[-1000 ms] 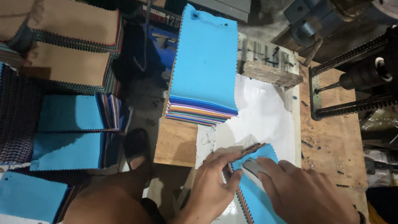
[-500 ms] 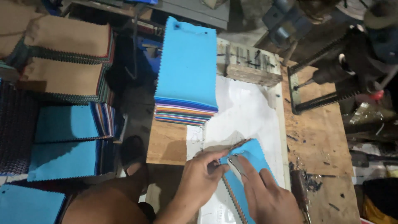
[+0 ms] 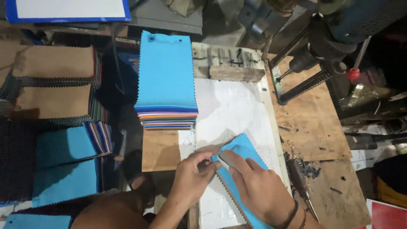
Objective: The person uses a drill press to make holes in stacks of colorful fabric pieces. They align the fabric under the drill bit, operate the lever to drill, and then use a stapler to secure the layers together. The person also uses binder clips to hold the fabric stacks in place during the process.
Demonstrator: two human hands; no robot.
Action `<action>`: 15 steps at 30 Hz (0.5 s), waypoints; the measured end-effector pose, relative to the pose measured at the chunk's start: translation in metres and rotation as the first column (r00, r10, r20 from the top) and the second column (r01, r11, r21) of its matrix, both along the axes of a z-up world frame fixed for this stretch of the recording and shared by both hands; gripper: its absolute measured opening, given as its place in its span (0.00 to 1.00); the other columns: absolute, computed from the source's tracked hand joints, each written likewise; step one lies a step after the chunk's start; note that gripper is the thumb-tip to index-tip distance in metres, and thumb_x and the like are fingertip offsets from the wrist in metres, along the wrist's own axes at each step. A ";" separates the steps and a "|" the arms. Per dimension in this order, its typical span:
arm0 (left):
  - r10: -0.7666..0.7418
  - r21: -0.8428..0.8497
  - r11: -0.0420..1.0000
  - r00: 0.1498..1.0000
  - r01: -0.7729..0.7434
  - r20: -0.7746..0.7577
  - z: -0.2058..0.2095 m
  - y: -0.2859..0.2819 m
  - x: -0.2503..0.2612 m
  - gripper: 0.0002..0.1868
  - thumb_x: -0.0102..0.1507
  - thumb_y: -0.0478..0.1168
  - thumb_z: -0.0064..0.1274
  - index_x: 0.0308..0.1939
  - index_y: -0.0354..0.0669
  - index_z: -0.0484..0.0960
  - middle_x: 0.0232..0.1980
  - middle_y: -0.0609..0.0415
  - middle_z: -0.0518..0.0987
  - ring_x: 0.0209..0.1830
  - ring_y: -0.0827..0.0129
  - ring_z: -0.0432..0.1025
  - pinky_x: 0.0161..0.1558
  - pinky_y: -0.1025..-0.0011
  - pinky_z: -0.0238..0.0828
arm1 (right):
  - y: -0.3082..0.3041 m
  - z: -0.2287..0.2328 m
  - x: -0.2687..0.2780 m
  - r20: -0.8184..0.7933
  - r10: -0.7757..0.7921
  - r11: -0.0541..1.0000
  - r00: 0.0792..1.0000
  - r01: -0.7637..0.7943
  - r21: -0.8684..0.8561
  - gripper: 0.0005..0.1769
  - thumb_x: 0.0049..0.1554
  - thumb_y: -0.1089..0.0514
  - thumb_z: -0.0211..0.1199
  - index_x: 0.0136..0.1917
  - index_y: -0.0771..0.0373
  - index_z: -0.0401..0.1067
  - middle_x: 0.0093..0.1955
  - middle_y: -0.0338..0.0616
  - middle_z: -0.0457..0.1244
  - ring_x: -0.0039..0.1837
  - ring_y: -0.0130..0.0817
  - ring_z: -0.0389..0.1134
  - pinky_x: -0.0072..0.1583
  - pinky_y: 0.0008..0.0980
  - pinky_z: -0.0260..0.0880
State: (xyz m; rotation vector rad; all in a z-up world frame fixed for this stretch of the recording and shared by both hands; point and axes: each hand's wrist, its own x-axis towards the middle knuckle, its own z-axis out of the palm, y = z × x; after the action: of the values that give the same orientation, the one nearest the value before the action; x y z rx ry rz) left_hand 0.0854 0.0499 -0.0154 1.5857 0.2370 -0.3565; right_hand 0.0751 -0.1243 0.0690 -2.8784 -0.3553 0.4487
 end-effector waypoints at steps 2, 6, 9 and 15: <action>0.002 0.034 0.999 1.000 -0.001 -0.018 0.002 0.000 0.001 0.19 0.57 0.46 0.65 0.53 0.52 0.89 0.51 0.64 0.89 0.46 0.79 0.80 0.52 0.79 0.78 | -0.002 -0.006 -0.004 0.034 -0.026 1.000 0.999 0.026 0.003 0.28 0.63 0.43 0.47 0.77 0.32 0.57 0.40 0.38 0.65 0.36 0.60 0.67 0.36 0.58 0.71; -0.026 0.073 0.997 0.999 0.028 -0.019 0.008 0.001 0.001 0.20 0.58 0.47 0.64 0.55 0.54 0.89 0.51 0.66 0.88 0.44 0.80 0.78 0.50 0.79 0.75 | -0.010 -0.022 -0.010 0.255 0.070 0.996 0.964 -0.053 -0.073 0.27 0.63 0.42 0.49 0.76 0.31 0.59 0.33 0.37 0.57 0.25 0.56 0.60 0.25 0.52 0.68; -0.029 0.065 0.997 0.999 0.032 -0.043 0.007 0.000 0.001 0.21 0.58 0.46 0.63 0.56 0.54 0.88 0.51 0.65 0.88 0.46 0.80 0.79 0.52 0.79 0.75 | -0.016 -0.034 -0.014 0.357 0.087 0.996 0.930 -0.084 -0.024 0.26 0.64 0.47 0.51 0.75 0.33 0.60 0.30 0.36 0.52 0.21 0.45 0.49 0.22 0.40 0.60; -0.030 0.065 0.997 0.998 0.033 -0.047 0.004 0.004 0.004 0.22 0.58 0.48 0.64 0.56 0.55 0.88 0.55 0.66 0.88 0.50 0.79 0.81 0.54 0.79 0.78 | -0.015 -0.042 -0.016 0.495 0.038 0.995 0.868 -0.078 0.059 0.23 0.66 0.47 0.49 0.74 0.35 0.64 0.30 0.32 0.54 0.22 0.35 0.47 0.23 0.32 0.53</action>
State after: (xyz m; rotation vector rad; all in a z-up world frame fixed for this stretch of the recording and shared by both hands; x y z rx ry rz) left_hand 0.0892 0.0540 -0.0116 1.6484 0.2621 -0.4135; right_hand 0.0590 -0.1394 0.0266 -2.8738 -0.5248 -0.3064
